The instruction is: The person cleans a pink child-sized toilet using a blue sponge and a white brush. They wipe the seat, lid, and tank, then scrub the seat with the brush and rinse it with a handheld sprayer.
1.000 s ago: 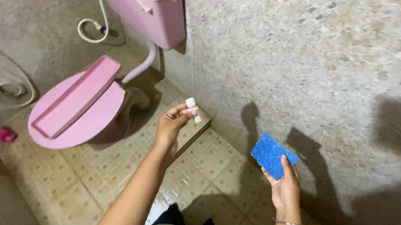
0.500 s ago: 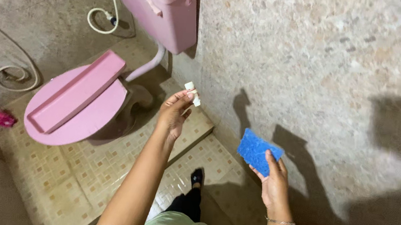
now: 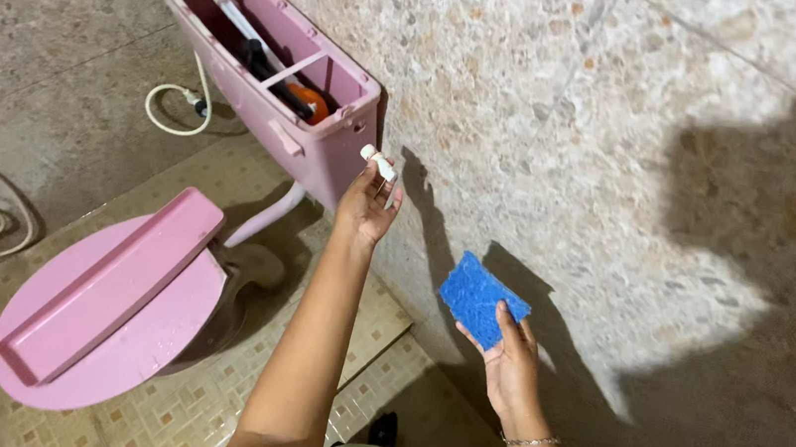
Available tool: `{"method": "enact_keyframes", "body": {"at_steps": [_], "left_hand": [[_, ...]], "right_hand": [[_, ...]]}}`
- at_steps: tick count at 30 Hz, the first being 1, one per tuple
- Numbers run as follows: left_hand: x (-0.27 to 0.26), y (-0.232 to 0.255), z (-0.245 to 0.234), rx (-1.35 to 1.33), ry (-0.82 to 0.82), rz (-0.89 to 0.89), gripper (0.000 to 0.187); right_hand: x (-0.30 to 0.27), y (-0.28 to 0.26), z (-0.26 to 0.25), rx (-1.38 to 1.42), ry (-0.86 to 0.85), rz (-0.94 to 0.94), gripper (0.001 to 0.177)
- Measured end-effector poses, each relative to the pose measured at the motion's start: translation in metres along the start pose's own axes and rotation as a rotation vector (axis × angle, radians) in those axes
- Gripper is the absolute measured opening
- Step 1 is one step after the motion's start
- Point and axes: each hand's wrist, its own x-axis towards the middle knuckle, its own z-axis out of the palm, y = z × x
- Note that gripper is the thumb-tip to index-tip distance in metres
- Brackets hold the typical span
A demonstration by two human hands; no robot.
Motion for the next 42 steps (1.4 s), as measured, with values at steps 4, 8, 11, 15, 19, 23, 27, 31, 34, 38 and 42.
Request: {"method": "enact_keyframes", "body": {"at_steps": [4, 8, 11, 15, 19, 23, 27, 31, 34, 38, 42], "left_hand": [[0.038, 0.002, -0.005, -0.157, 0.015, 0.053, 0.028], [0.059, -0.003, -0.005, -0.169, -0.035, 0.085, 0.026], [0.066, -0.003, -0.004, -0.226, -0.005, 0.105, 0.026], [0.070, 0.000, -0.004, -0.251, 0.042, 0.107, 0.026], [0.073, 0.003, -0.007, -0.223, 0.060, 0.118, 0.027], [0.079, 0.002, -0.004, -0.180, 0.075, 0.125, 0.028], [0.090, 0.000, -0.003, -0.245, 0.116, 0.093, 0.028], [0.100, -0.001, -0.014, -0.295, 0.107, 0.126, 0.033], [0.105, -0.004, -0.027, -0.326, 0.163, 0.150, 0.031], [0.114, -0.009, -0.032, -0.332, 0.145, 0.173, 0.031], [0.122, -0.013, -0.026, -0.365, 0.113, 0.202, 0.032]], "right_hand": [[0.025, 0.005, 0.016, 0.022, -0.004, 0.007, 0.028], [0.039, 0.003, 0.021, -0.019, -0.016, 0.042, 0.031], [0.044, 0.006, 0.025, -0.036, -0.003, 0.067, 0.033], [0.050, 0.010, 0.023, -0.038, -0.028, 0.105, 0.035], [0.054, 0.009, 0.017, -0.034, -0.076, 0.127, 0.036], [0.060, 0.000, 0.011, -0.013, -0.121, 0.155, 0.034], [0.066, -0.010, 0.006, 0.000, -0.138, 0.184, 0.034], [0.065, -0.014, 0.002, -0.010, -0.170, 0.183, 0.033], [0.064, -0.016, 0.000, -0.013, -0.190, 0.190, 0.033], [0.065, -0.018, 0.002, 0.006, -0.195, 0.187, 0.032], [0.069, -0.020, 0.006, -0.005, -0.208, 0.176, 0.035]]}}
